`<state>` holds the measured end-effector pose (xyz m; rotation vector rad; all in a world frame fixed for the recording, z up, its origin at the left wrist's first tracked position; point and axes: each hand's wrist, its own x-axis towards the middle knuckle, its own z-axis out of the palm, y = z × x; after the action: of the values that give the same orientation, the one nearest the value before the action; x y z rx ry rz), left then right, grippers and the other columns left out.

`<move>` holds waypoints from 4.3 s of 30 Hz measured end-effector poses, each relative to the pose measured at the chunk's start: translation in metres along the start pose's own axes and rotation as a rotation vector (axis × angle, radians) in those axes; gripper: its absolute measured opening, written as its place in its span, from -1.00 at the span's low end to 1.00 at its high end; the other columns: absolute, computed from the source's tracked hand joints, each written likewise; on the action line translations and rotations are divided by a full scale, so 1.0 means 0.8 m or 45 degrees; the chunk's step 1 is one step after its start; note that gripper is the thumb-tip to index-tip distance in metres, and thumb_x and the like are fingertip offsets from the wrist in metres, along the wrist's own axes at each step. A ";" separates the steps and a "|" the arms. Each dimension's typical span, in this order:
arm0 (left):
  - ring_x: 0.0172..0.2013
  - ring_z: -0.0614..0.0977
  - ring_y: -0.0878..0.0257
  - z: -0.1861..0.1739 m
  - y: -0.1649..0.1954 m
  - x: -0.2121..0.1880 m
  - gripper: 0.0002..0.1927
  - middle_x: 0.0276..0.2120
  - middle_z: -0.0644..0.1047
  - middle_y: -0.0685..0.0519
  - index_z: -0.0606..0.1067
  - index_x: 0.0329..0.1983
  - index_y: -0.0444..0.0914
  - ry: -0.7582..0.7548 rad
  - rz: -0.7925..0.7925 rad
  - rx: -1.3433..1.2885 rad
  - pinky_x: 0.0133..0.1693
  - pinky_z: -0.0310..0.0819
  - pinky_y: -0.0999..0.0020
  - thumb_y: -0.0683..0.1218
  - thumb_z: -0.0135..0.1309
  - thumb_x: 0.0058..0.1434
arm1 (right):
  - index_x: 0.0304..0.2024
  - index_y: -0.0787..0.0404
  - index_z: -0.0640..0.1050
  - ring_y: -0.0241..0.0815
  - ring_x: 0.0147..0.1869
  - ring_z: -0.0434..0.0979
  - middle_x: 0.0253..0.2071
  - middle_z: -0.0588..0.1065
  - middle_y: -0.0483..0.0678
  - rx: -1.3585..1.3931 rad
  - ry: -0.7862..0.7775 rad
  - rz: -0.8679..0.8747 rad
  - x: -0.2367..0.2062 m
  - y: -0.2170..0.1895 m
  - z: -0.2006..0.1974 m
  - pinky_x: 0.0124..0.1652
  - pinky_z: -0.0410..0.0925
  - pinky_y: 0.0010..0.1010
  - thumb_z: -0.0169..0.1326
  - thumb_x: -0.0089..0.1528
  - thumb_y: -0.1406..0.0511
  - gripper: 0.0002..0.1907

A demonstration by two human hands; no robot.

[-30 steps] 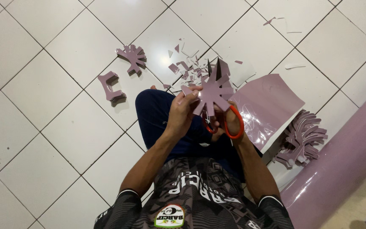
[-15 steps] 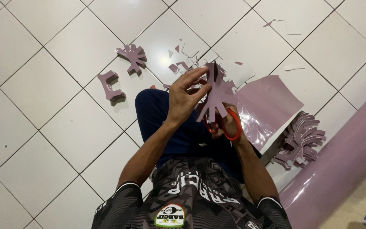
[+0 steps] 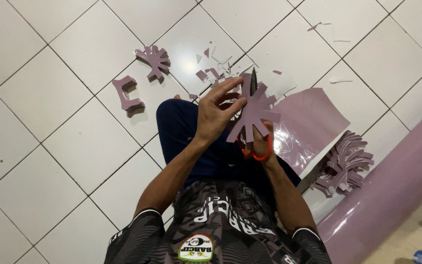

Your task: The person sits on the floor and cuts pink foam sheets with scissors, trimming them into letter and tree shapes. They hold each sheet on their lap, cut along contours, set finished cutouts aside with the other completed shapes, and gather scraps.

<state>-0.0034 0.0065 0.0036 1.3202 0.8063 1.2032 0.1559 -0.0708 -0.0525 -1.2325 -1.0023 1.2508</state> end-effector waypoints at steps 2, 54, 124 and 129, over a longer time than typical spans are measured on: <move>-0.03 0.67 0.27 -0.010 -0.012 -0.003 -0.44 0.07 0.57 -0.07 0.41 0.33 -0.25 0.047 -0.051 0.014 -0.03 0.68 0.44 -0.19 0.26 0.26 | -0.40 0.28 0.49 -0.34 -0.77 0.25 -0.68 0.39 -0.10 0.267 0.137 0.239 0.010 0.013 -0.005 -0.76 0.12 -0.51 -0.27 0.39 0.14 -0.54; -0.06 0.60 -0.21 -0.295 -0.207 0.110 -0.60 -0.04 0.57 -0.29 0.47 0.18 -0.46 0.467 -0.329 1.456 -0.08 0.53 -0.05 -0.32 0.05 0.25 | -0.38 0.30 0.50 -0.38 -0.75 0.19 -0.71 0.26 -0.17 -0.131 -0.109 0.847 0.006 0.125 0.061 -0.70 0.07 -0.54 0.02 0.33 0.12 -0.63; -0.20 0.73 0.15 -0.028 -0.023 0.017 -0.59 -0.18 0.58 -0.13 0.35 0.09 -0.42 0.019 -0.358 -0.191 -0.24 0.79 0.26 -0.05 0.12 0.34 | 0.10 0.25 0.59 -0.44 -0.47 0.45 -0.50 0.45 -0.20 -0.494 -0.039 -0.010 -0.038 -0.034 -0.011 -0.43 0.36 -0.57 0.00 0.30 -0.15 -0.34; -0.18 0.72 0.15 -0.022 -0.004 0.014 -0.59 -0.17 0.59 -0.15 0.36 0.09 -0.45 0.031 -0.287 -0.176 -0.22 0.78 0.27 -0.05 0.13 0.36 | 0.07 0.28 0.60 -0.42 -0.52 0.44 -0.53 0.44 -0.19 -0.492 -0.047 0.001 -0.037 -0.049 -0.005 -0.48 0.36 -0.56 0.00 0.28 -0.18 -0.29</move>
<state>-0.0170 0.0228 -0.0001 1.0736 0.8495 1.0773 0.1614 -0.0976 -0.0114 -1.5063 -1.3127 1.1149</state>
